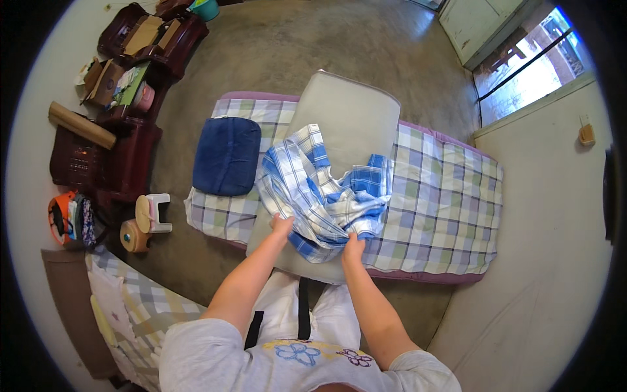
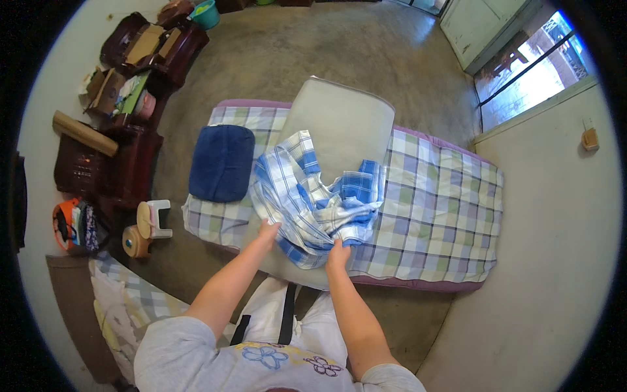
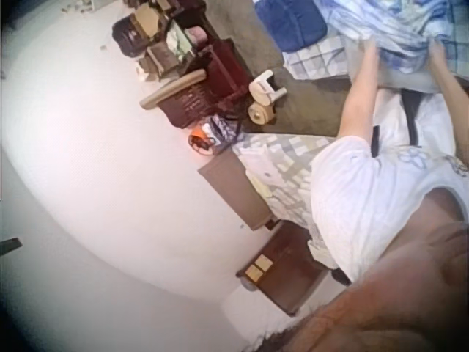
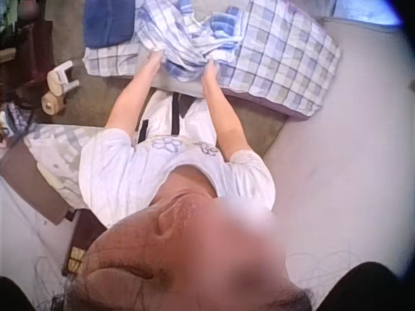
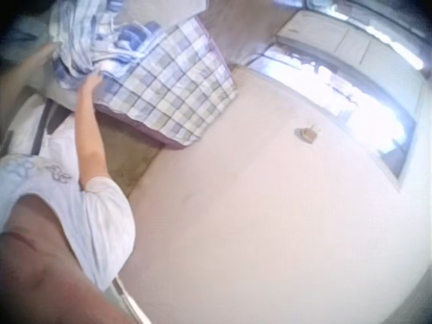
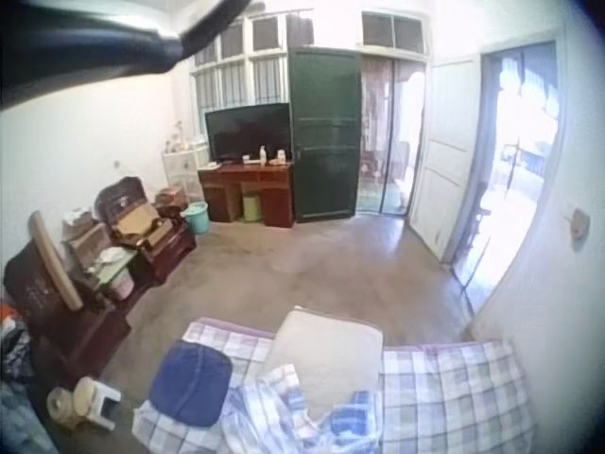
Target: The person folds a colorful patterned blanket, a white quilt, a floral duvet, and a pink cartoon-patterned blanket on a bed. They handle each item individually, unfolding and refolding them into neat stacks.
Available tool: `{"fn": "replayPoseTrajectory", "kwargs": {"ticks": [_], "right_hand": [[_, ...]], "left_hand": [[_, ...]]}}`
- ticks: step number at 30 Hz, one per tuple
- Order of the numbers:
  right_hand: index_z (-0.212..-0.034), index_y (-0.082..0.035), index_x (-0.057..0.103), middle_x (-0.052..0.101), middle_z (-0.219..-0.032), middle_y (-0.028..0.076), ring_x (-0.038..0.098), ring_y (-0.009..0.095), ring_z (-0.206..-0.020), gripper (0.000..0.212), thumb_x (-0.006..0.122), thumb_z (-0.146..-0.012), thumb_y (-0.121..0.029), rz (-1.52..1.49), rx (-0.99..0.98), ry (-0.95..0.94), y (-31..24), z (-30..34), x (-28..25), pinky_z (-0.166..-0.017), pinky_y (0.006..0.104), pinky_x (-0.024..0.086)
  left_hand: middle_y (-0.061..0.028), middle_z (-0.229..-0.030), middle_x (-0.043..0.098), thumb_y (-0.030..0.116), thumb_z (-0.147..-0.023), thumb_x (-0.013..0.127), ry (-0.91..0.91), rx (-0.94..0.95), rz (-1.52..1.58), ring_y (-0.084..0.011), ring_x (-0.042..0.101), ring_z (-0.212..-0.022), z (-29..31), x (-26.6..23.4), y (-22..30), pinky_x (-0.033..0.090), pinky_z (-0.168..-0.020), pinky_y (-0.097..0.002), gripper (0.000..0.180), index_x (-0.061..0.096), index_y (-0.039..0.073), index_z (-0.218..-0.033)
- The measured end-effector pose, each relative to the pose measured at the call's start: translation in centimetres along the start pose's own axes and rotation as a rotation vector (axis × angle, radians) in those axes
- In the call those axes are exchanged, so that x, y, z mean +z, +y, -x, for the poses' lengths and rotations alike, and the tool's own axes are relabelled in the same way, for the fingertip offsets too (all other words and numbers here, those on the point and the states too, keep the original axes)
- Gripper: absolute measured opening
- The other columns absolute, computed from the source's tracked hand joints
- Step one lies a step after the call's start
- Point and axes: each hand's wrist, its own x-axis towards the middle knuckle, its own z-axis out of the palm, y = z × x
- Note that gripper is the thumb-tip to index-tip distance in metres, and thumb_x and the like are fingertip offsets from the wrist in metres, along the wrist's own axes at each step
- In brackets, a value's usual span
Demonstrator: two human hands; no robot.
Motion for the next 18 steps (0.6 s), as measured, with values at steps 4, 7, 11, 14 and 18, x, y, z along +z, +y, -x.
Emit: {"fn": "replayPoseTrajectory", "kwargs": {"ticks": [4,7,11,14,18], "right_hand": [[-0.11,0.009,0.051,0.058,-0.106,0.012,0.054,0.023,-0.096,0.038,0.051,-0.074,-0.004,-0.128,-0.12,-0.111,-6.4,1.9,2.8,-0.085,0.0299,0.04],[-0.109,0.008,0.051,0.058,-0.106,0.012,0.055,0.022,-0.095,0.039,0.053,-0.072,-0.002,-0.219,-0.19,-0.264,-13.4,4.1,3.0,-0.084,0.0303,0.041],[-0.108,0.002,0.054,0.06,-0.101,0.01,0.058,0.021,-0.09,0.037,0.053,-0.07,0.005,-0.362,-0.164,-0.544,-22.1,8.6,2.8,-0.08,0.0303,0.045],[-0.106,0.0,0.055,0.06,-0.1,0.009,0.058,0.021,-0.089,0.036,0.053,-0.071,0.005,-0.387,-0.221,-0.666,-26.8,11.2,1.7,-0.079,0.0314,0.046],[-0.105,-0.002,0.055,0.061,-0.097,0.008,0.058,0.02,-0.089,0.032,0.056,-0.074,0.002,-0.283,-0.277,-0.611,-33.1,10.3,-1.4,-0.079,0.0325,0.047]], "left_hand": [[-0.0227,-0.131,0.035,0.033,-0.073,0.068,-0.047,0.763,-0.215,-0.0352,0.035,-0.121,3.6,-3.0,4.2,0.028,-0.101,-0.0414,0.07,0.037,0.007,-0.13],[-0.0233,-0.134,0.031,0.041,-0.071,0.07,-0.137,1.094,-0.188,-0.0367,0.029,-0.125,6.1,-5.2,12.3,0.025,-0.103,-0.0422,0.083,0.03,0.005,-0.135],[-0.0239,-0.136,0.029,0.045,-0.07,0.07,-0.231,1.187,-0.172,-0.0379,0.028,-0.126,11.1,-7.4,21.2,0.024,-0.104,-0.0431,0.093,0.021,0.004,-0.138],[-0.022,-0.125,0.045,0.043,-0.072,0.07,-0.163,1.214,-0.119,-0.0297,0.045,-0.116,13.7,-7.6,24.7,0.036,-0.096,-0.0366,0.083,0.033,-0.001,-0.132],[-0.0019,-0.076,0.063,0.042,-0.079,0.065,-0.396,1.104,-0.026,-0.0115,0.057,-0.068,17.0,-7.9,28.3,0.045,-0.063,-0.0265,0.041,0.064,0.003,-0.096]]}}
